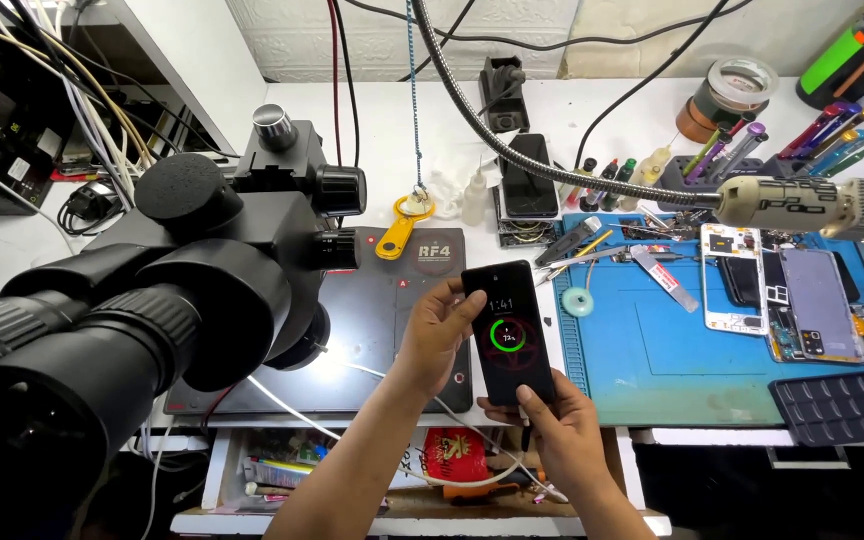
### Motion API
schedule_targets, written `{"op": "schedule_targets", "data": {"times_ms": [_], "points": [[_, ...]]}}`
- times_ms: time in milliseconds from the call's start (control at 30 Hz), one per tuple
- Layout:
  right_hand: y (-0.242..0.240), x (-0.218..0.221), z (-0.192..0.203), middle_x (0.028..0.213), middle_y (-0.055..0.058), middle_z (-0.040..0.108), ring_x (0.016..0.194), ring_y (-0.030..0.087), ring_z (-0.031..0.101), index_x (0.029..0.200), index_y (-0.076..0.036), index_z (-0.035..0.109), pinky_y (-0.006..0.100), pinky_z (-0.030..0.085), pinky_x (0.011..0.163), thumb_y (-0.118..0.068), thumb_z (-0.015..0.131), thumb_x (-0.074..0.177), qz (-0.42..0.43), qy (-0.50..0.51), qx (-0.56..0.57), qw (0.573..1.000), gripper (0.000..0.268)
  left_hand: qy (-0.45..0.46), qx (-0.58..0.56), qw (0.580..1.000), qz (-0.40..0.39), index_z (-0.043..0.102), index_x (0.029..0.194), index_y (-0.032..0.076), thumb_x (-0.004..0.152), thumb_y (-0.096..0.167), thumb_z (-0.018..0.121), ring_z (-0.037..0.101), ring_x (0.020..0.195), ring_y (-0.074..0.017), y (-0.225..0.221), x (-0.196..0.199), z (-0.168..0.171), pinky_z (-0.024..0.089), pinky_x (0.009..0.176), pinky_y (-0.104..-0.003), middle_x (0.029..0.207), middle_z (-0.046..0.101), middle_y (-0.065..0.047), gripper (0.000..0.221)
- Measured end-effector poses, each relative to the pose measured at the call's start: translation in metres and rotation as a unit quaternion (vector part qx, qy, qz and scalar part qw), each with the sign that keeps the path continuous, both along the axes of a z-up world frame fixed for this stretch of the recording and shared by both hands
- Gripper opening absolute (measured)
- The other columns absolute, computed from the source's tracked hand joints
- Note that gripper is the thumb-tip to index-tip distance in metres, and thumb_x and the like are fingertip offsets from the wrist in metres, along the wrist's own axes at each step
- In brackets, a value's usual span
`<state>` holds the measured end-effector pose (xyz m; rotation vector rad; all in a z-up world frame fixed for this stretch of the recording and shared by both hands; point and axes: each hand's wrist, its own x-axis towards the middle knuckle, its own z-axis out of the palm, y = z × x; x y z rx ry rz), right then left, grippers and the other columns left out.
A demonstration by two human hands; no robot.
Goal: The person is disassembling a mobile phone, removing and inspecting internal components like the motherboard and battery on a specialized repair mat.
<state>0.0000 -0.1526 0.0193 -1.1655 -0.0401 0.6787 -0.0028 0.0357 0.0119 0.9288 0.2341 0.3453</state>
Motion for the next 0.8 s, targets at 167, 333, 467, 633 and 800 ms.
{"op": "schedule_targets", "data": {"times_ms": [167,333,467,633,800], "points": [[-0.009,-0.004,0.008,0.116,0.016,0.075,0.086,0.024,0.079,0.126,-0.002,0.066,0.033,0.064,0.085,-0.008,0.067,0.091,-0.039,-0.358,-0.19,0.913,0.036,-0.06,-0.03,0.998,-0.019,0.064,0.126,0.007,0.1,0.021,0.064,0.063,0.124,-0.031,-0.007,0.001,-0.004,0.055,0.105,-0.049,0.13,0.066,-0.009,0.03],[-0.012,0.002,0.028,0.139,0.011,0.06,0.082,0.018,0.068,0.128,-0.019,0.067,0.034,0.057,0.071,-0.008,0.067,0.094,-0.07,-0.563,-0.314,0.761,0.035,-0.058,-0.038,0.994,-0.086,0.034,0.157,0.035,0.098,0.025,0.064,0.053,0.139,-0.0439,-0.036,-0.004,0.006,0.056,0.102,-0.049,0.162,0.038,-0.021,0.067],[-0.01,0.017,0.034,0.113,0.022,0.071,0.087,0.036,0.08,0.129,0.004,0.063,0.042,0.066,0.085,-0.012,0.064,0.091,-0.03,-0.204,-0.119,0.971,0.041,-0.022,0.057,0.997,-0.054,0.022,0.164,0.026,0.091,0.009,0.07,0.067,0.1,-0.0198,-0.043,-0.009,0.017,0.059,0.084,-0.037,0.141,0.059,-0.014,0.09],[-0.015,0.026,-0.002,0.107,0.03,0.071,0.083,0.05,0.076,0.127,0.009,0.059,0.052,0.064,0.08,-0.013,0.065,0.09,-0.016,-0.041,0.02,0.999,0.044,0.02,0.104,0.994,-0.042,0.029,0.162,0.028,0.086,0.007,0.073,0.067,0.11,-0.0235,-0.042,-0.011,0.018,0.063,0.088,-0.038,0.14,0.056,-0.011,0.09],[-0.016,0.027,-0.011,0.111,0.03,0.069,0.085,0.052,0.076,0.133,0.009,0.055,0.054,0.063,0.081,-0.012,0.063,0.091,-0.007,-0.031,0.053,0.998,0.047,0.004,0.111,0.993,-0.042,0.032,0.161,0.025,0.086,0.008,0.074,0.069,0.112,-0.0208,-0.042,-0.012,0.018,0.064,0.082,-0.033,0.142,0.055,-0.01,0.088]]}}
